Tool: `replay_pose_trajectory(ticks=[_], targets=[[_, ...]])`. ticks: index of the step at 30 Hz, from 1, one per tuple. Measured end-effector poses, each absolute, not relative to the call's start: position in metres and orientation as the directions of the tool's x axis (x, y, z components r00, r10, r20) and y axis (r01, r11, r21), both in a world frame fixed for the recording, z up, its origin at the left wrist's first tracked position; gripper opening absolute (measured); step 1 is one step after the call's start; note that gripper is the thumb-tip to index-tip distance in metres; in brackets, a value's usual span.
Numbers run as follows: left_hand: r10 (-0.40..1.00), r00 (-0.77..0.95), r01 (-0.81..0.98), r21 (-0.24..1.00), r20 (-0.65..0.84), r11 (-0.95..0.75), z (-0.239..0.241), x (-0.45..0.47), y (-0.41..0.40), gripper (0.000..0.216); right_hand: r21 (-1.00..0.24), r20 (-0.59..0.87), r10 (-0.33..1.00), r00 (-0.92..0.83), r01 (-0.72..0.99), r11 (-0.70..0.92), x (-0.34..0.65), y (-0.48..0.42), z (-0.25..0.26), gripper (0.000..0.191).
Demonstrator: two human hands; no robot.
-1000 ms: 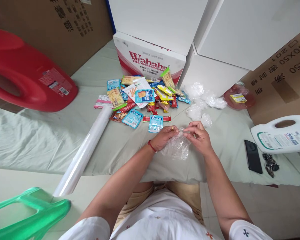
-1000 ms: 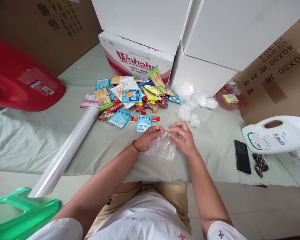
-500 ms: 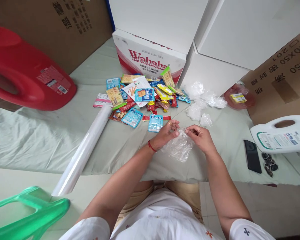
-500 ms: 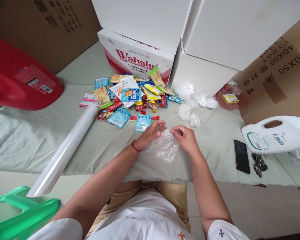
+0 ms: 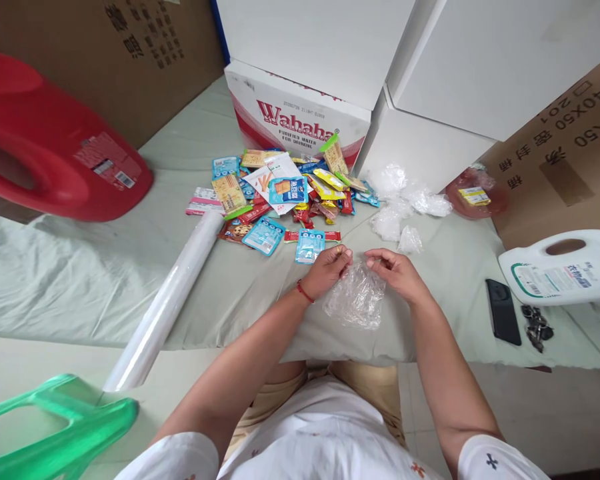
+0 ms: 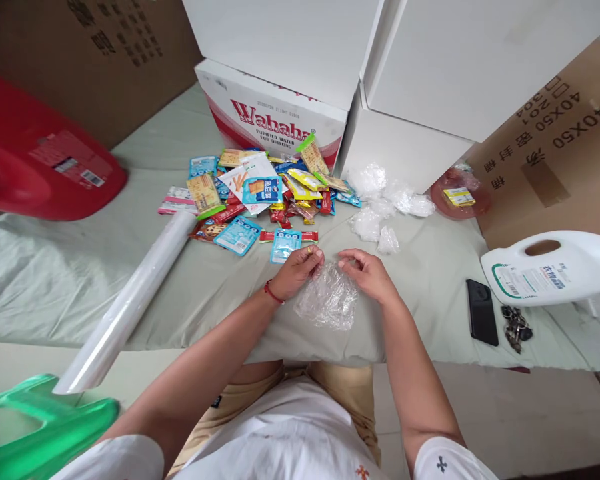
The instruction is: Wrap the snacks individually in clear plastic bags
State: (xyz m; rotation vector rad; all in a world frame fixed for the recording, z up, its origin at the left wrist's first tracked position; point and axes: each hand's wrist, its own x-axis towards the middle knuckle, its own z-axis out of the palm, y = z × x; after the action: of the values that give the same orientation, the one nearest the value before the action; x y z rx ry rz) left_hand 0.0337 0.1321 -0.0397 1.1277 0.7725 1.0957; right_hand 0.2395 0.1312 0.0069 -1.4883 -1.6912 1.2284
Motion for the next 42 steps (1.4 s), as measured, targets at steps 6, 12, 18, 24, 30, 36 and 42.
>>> replay_pose_trajectory(ticks=[6, 12, 18, 24, 30, 36, 42], targets=[[0.935, 0.352, -0.283, 0.958, 0.051, 0.055, -0.038, 0.032, 0.132, 0.053, -0.907, -0.215, 0.931, -0.294, 0.413, -0.08, 0.23, 0.139, -0.004, 0.045], [0.969, 0.241, -0.147, 0.989, 0.06, -0.025, -0.042, 0.033, 0.131, 0.06, -0.912, -0.172, 0.958, -0.227, 0.404, -0.068, 0.234, 0.14, -0.009, 0.035], [0.984, 0.173, -0.17, 0.985, 0.049, -0.019, -0.047, 0.034, 0.135, 0.052, -0.925, 0.052, 0.985, -0.165, 0.363, 0.11, 0.238, 0.132, -0.003, 0.023], [0.979, 0.193, -0.165, 0.986, 0.066, -0.034, -0.048, 0.033, 0.137, 0.056, -0.89, 0.257, 0.963, -0.079, 0.37, 0.268, 0.24, 0.111, -0.001, 0.008], [0.991, 0.118, -0.158, 0.986, 0.063, -0.044, -0.051, 0.031, 0.139, 0.056, -0.892, 0.286, 0.957, 0.052, 0.379, 0.247, 0.254, 0.101, -0.009, 0.011], [0.98, 0.191, -0.213, 0.977, 0.048, -0.007, -0.046, 0.033, 0.136, 0.057, -0.909, 0.144, 0.99, -0.005, 0.394, 0.134, 0.241, 0.115, 0.0, 0.038], [0.978, 0.208, -0.228, 0.973, 0.015, 0.034, -0.046, 0.033, 0.135, 0.059, -0.88, 0.104, 0.984, -0.141, 0.449, 0.158, 0.224, 0.132, 0.009, 0.028]])
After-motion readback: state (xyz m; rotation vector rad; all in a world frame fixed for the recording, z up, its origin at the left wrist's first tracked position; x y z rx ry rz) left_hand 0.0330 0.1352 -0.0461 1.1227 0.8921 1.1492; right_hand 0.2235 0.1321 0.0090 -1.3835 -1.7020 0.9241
